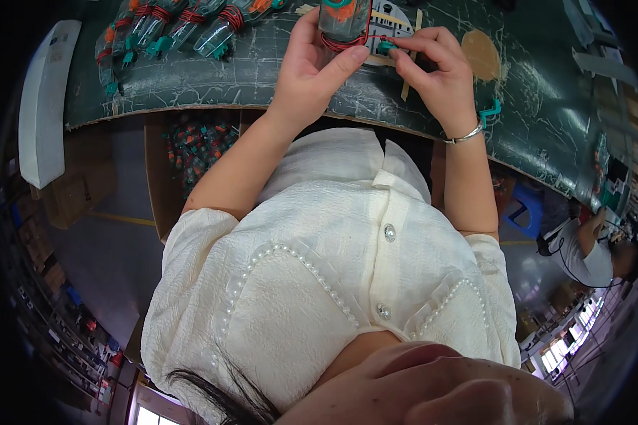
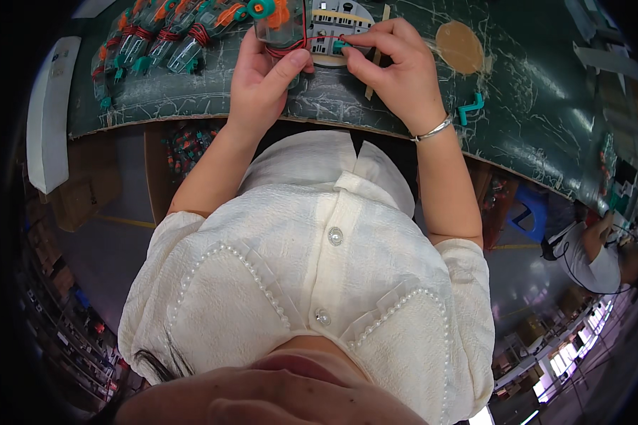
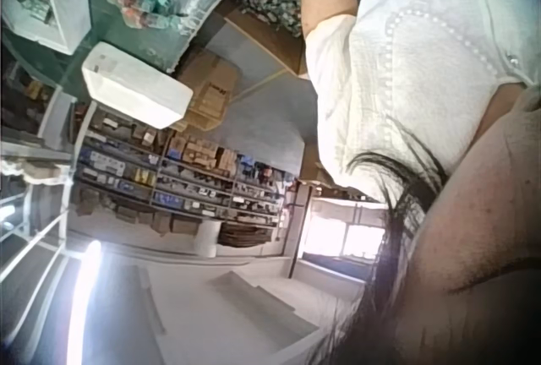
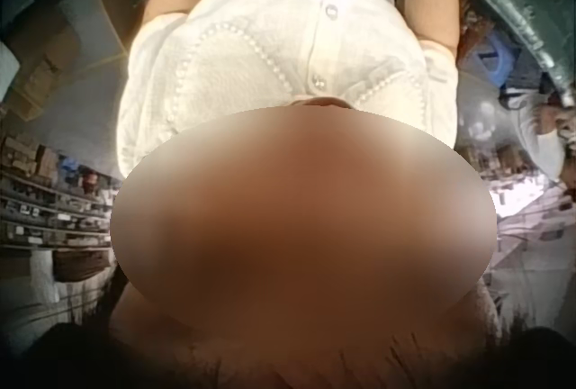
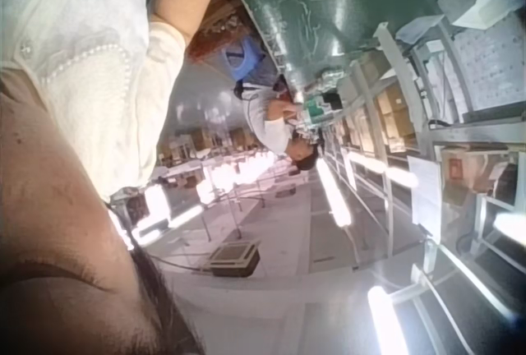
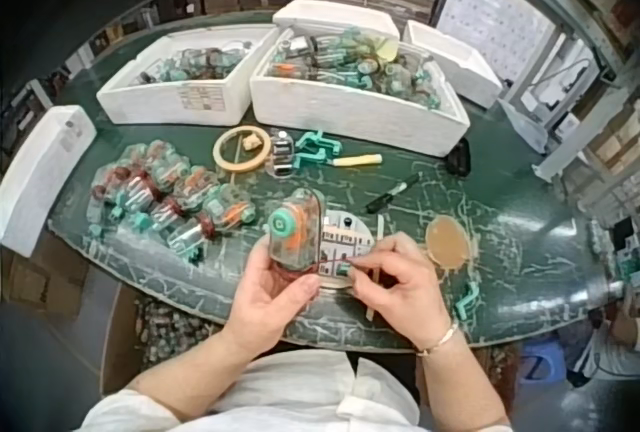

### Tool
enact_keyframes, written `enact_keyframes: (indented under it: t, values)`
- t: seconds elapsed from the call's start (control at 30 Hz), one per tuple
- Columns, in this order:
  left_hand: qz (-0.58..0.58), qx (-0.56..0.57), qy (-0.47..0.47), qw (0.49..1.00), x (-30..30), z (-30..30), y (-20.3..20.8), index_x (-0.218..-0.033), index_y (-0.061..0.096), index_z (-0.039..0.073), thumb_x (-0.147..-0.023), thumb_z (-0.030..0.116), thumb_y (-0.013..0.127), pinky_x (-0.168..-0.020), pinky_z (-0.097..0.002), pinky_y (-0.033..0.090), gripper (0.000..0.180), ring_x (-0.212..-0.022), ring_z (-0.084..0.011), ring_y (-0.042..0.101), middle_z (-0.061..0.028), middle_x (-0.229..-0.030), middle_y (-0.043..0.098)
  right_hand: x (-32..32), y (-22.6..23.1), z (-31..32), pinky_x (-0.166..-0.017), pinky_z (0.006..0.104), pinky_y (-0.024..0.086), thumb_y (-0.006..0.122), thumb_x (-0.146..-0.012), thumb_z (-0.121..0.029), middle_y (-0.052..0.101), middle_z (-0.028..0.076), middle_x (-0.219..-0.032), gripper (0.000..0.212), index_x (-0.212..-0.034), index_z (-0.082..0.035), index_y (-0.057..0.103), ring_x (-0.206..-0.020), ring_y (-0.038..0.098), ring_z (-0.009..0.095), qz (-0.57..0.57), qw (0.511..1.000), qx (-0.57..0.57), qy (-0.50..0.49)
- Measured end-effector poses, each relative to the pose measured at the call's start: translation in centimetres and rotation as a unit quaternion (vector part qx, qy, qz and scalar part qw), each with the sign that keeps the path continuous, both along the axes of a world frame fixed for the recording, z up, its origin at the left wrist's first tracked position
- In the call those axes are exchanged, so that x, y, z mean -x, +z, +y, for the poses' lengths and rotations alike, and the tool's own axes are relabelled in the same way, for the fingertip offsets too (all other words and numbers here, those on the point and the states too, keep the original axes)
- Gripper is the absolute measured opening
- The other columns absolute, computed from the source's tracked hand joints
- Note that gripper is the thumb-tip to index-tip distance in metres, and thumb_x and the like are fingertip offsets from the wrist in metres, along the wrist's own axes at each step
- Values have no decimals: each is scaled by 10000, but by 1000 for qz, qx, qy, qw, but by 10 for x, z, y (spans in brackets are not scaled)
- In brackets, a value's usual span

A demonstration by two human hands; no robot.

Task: Assembling small electronic components and placing them into housings at a production workbench.

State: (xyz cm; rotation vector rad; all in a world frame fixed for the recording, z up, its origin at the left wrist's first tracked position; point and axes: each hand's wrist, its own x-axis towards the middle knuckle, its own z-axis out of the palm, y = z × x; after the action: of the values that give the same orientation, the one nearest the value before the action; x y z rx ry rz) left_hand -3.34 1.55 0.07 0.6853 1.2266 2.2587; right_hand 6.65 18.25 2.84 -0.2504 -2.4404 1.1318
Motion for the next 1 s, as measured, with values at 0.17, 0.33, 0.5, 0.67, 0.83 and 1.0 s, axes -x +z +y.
enact_keyframes:
  t: [0.17, 0.33, 0.5, 0.67, 0.83, 1.0]
  values:
    - [-6, 1, -5, 1000, 1, -1, 0, -1363, 418, 12, -927, -32, 595, -813, -283, 499, 473, -874, -178, 600, -136, -1095, 618, 2, 2, 3, -608, 218, 422, 797, -776, -115, 587, 0, -893, 181, -952, -79, 778, -705, 509, 111, 15, 999, -39, 5]
    - [-7, 1, -4, 1000, 0, -1, 1, -1364, 418, 12, -927, -31, 598, -816, -279, 501, 475, -877, -175, 601, -136, -1102, 617, -1, 6, 3, -633, 215, 429, 797, -769, -91, 583, 10, -914, 187, -953, -63, 773, -733, 524, 116, -7, 995, -95, 29]
    - [0, 14, -3, 1000, -1, 0, 2, -1374, 407, 10, -921, -31, 614, -815, -272, 504, 499, -885, -168, 602, -136, -1115, 615, 1, 3, 7, -666, 226, 442, 792, -774, -93, 588, 18, -923, 185, -955, -65, 772, -770, 543, 129, -38, 996, -74, 22]
    - [20, 30, -15, 999, -1, -2, -6, -1411, 356, 14, -902, -8, 659, -917, -299, 496, 592, -1041, -188, 600, -146, -1213, 576, -5, 9, 7, -703, 242, 454, 776, -792, -109, 610, 24, -931, 206, -996, -80, 769, -799, 557, 139, -17, 991, -129, 12]
    - [45, 65, -18, 997, -4, -8, 0, -1417, 339, 18, -888, 2, 686, -937, -307, 506, 632, -1077, -199, 614, -152, -1240, 561, -54, 22, 44, -821, 275, 489, 747, -844, -161, 673, 54, -1033, 295, -1124, -70, 734, -907, 611, 171, 45, 967, -156, -195]
    - [50, 79, -21, 995, -3, -6, 5, -1413, 337, 20, -880, -1, 697, -920, -303, 517, 644, -1056, -200, 625, -150, -1238, 562, -116, -13, 96, -869, 327, 506, 721, -875, -324, 687, 96, -1085, 361, -1108, -48, 732, -966, 640, 247, -70, 888, -237, -387]
